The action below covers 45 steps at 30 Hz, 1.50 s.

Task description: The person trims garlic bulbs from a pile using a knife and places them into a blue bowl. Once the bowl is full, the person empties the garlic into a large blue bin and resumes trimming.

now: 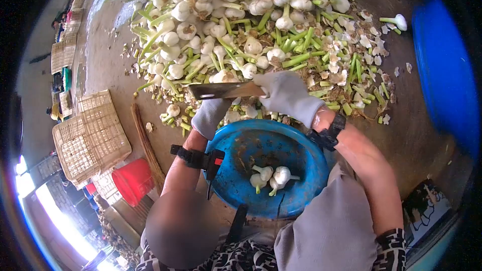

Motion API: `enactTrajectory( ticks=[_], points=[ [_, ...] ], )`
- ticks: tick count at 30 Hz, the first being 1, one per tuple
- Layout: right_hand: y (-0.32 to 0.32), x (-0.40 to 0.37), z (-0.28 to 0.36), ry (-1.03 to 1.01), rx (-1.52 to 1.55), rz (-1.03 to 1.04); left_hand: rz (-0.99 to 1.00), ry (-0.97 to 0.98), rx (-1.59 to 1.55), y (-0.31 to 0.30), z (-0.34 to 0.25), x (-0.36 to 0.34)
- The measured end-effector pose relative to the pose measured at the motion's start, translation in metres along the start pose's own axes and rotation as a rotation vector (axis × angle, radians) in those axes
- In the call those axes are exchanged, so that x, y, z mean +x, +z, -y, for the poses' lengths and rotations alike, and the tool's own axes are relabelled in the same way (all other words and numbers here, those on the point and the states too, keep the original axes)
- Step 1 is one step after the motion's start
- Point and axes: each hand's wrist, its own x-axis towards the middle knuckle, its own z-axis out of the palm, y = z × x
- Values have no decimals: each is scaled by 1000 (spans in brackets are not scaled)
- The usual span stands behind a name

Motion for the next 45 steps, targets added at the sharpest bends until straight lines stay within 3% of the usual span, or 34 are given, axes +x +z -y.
enactTrajectory(
  ticks=[2,4,8,9,12,13,14,16,17,18,20,21,22,23,24,26,28,30,33,36,38,40,41,43,44,45],
  points=[
    [-1,3,3,-95,11,-59,27,-106,-139,11,-1,-2],
    [-5,3,1,-22,29,-4,90,-250,-182,0,-25,1],
    [2,-7,-26,47,114,41,-41,-233,-449,12,-42,-1],
    [5,-12,-33,52,139,45,-68,-384,-700,7,-58,1],
    [10,-21,-81,522,-8,103,-161,-315,-709,-7,-81,-4],
    [5,-41,-100,595,-25,26,-185,-292,-705,-14,-84,-5],
    [-2,-51,-116,639,-53,-35,-194,-343,-707,-20,-85,-3],
    [-13,-61,-92,535,-74,-66,-159,-438,-723,-29,-89,0],
    [-17,-52,-78,459,-54,-54,-195,-360,-837,-16,-77,3],
    [-20,-42,-61,391,-29,-25,-136,-168,-446,-5,-59,6],
    [-26,-34,-24,170,-4,-45,-59,-383,-703,-7,-72,7],
    [-28,-29,-10,132,6,-22,-15,-305,-661,2,-60,5],
    [-31,-25,3,87,11,-4,-10,-202,-366,17,-45,-4],
    [-33,-23,9,42,18,16,-39,-80,-377,25,-36,-5],
    [-31,-23,5,66,21,29,-64,37,-387,29,-30,-7],
    [-22,-22,-14,114,27,55,16,359,79,5,-38,1],
    [-12,-34,-49,293,-52,66,-42,363,36,-5,-58,-1],
    [-13,-45,-76,512,-63,19,120,-375,-517,-20,-89,-2],
    [-21,-48,-77,897,991,91,95,-283,-355,-19,-102,11],
    [-28,-33,-48,668,1615,-66,48,-18,-55,-23,-119,33],
    [-33,-25,-50,563,1552,-89,-331,-133,82,-24,-125,37],
    [-48,-18,-38,408,1405,-230,-655,-292,-196,-2,-110,30],
    [-57,-14,-26,471,1268,-197,-491,-426,-691,9,-106,28],
    [-42,-13,-33,273,829,-37,-242,-618,-1390,33,-94,23],
    [-37,-10,-35,169,610,27,-164,-677,-1595,49,-83,28],
    [-45,-7,-25,307,713,121,-80,-740,-1802,56,-78,27]
  ],
)
